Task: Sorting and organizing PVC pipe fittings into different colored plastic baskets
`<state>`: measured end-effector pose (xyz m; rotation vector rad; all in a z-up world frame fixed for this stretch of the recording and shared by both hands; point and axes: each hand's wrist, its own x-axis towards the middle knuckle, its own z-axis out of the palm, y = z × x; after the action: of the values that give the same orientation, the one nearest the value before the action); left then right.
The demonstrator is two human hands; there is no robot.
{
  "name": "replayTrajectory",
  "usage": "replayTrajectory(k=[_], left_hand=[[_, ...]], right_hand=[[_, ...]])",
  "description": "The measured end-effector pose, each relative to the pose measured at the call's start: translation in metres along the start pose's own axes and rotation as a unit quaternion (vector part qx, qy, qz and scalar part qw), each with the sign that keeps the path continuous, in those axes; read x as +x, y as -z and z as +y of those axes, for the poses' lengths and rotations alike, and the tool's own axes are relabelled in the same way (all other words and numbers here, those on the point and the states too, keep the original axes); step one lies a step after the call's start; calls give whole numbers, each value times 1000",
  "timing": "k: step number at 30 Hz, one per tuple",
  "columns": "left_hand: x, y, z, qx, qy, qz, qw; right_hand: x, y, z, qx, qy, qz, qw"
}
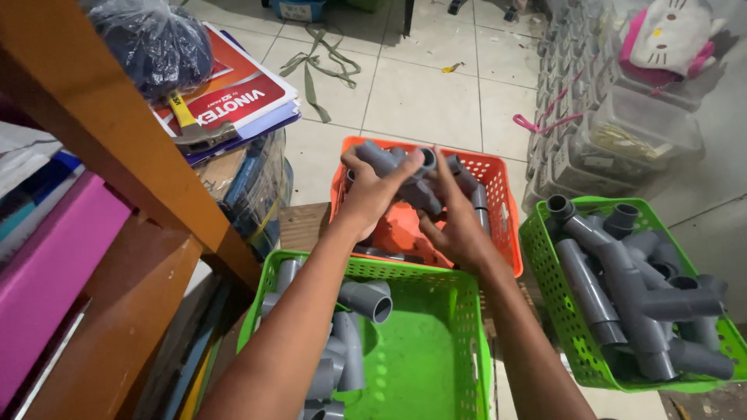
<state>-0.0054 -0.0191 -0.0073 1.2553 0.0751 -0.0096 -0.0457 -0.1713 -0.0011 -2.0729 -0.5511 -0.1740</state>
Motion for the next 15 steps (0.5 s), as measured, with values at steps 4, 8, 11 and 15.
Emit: replayTrajectory(k=[4,8,11,15], left_hand=[[-14,-6,14,24,6,-36,999],[-15,2,12,93,3,-94,991],[-12,6,8,126,12,-135,983],[-16,3,9,132,28,-192,972]], right_hand=[[-1,3,4,-89,7,9,996],[-2,7,14,-61,-26,-19,998],[-2,12,17,-20,-10,-8,1000],[1,15,32,73,48,40,995]])
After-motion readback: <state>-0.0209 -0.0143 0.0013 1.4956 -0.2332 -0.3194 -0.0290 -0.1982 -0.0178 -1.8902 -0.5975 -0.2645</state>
